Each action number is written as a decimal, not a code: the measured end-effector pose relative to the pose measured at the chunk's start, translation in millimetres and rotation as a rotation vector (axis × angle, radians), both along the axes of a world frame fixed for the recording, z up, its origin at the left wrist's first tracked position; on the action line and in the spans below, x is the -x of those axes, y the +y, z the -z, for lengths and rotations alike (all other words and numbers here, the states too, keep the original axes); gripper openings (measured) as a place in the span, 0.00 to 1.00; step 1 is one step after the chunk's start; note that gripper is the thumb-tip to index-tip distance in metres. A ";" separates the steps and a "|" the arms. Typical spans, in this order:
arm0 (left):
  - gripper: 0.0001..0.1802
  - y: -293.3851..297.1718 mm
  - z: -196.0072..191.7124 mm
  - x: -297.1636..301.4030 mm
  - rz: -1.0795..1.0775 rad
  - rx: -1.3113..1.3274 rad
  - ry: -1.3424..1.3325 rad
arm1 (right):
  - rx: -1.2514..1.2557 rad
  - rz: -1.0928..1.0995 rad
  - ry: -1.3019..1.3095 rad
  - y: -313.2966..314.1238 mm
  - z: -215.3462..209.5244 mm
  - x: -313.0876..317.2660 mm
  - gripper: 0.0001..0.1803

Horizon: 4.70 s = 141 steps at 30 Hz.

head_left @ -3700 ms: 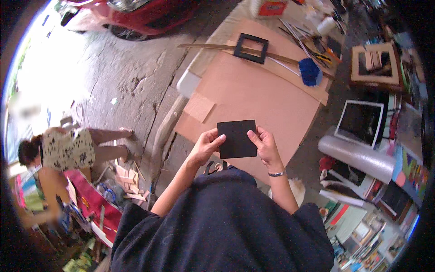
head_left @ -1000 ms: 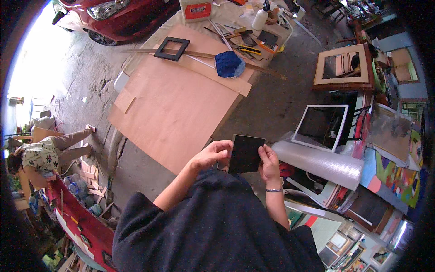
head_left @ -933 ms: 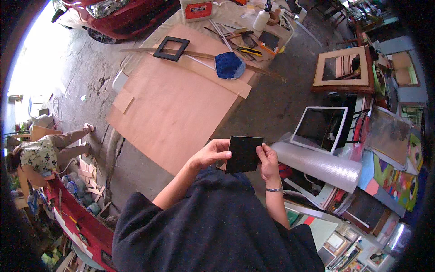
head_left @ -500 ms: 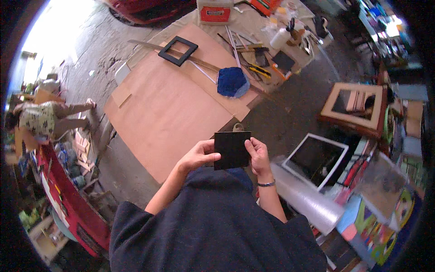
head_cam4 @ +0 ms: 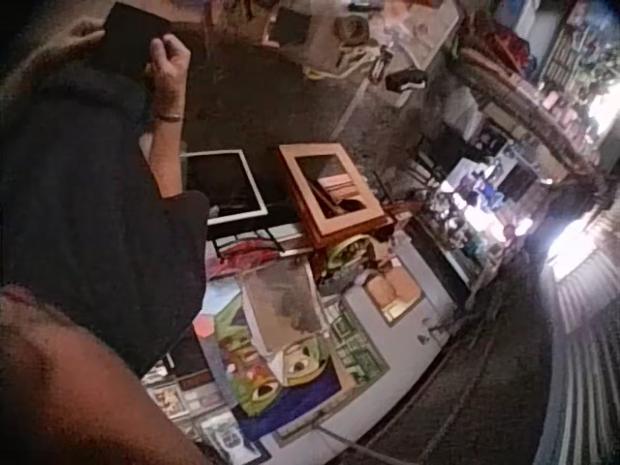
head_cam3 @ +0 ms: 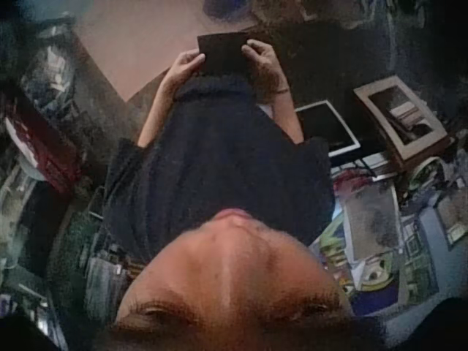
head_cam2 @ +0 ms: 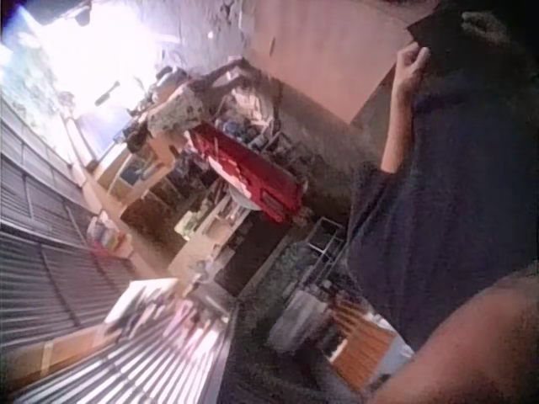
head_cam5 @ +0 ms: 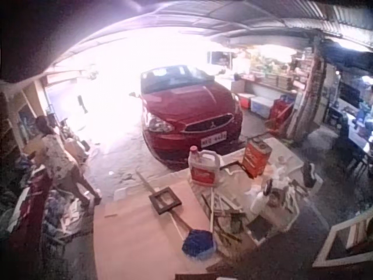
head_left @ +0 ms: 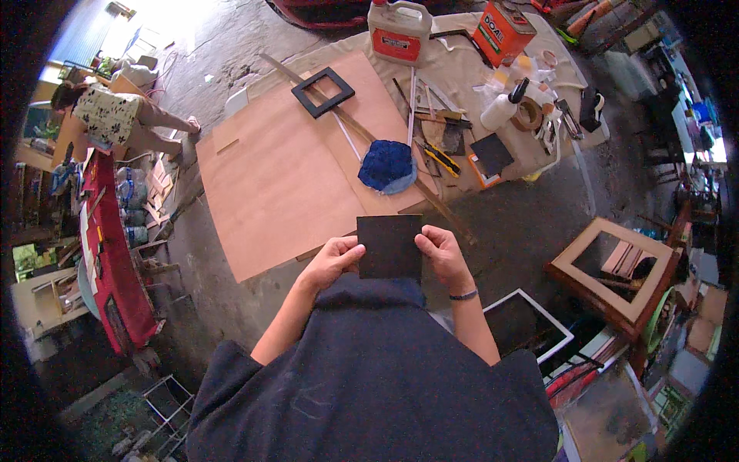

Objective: The person assembles a picture frame by placing a backing board into a frame, inserting a printed image, and securing the components with a staple gun. They then handle a smaller frame and a piece of paper, appearing to prepare for another assembly.

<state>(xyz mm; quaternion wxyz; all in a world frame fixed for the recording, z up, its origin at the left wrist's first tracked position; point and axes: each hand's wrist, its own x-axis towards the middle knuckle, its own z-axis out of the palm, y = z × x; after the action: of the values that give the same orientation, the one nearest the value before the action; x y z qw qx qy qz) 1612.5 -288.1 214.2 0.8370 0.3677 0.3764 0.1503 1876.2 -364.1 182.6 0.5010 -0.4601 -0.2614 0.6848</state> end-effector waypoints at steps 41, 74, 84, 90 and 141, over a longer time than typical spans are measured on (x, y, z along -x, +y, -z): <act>0.08 49.1 -13.2 231.9 -0.300 -0.137 -0.212 | -0.070 0.035 -0.414 76.4 -82.7 239.8 0.08; 0.28 34.4 -7.5 228.1 -0.473 -0.131 -0.625 | -0.111 0.093 -0.485 79.4 -110.8 273.8 0.09; 0.25 44.0 25.1 178.6 -0.779 -0.042 -0.102 | -0.002 -0.029 -0.559 65.0 -62.5 242.5 0.09; 0.20 60.2 17.6 173.8 -0.847 -0.036 -0.035 | 0.053 0.027 -0.651 68.4 -35.6 169.6 0.12; 0.23 -24.4 235.5 123.0 -0.959 -0.126 1.087 | -0.218 -0.441 -0.836 201.3 116.2 -42.7 0.17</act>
<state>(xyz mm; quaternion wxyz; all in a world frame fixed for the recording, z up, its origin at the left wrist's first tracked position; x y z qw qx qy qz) 1489.5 -312.6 -21.3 0.3513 0.2325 0.8493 0.3180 1918.9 -162.8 66.4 0.2413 -0.5745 -0.6018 0.4996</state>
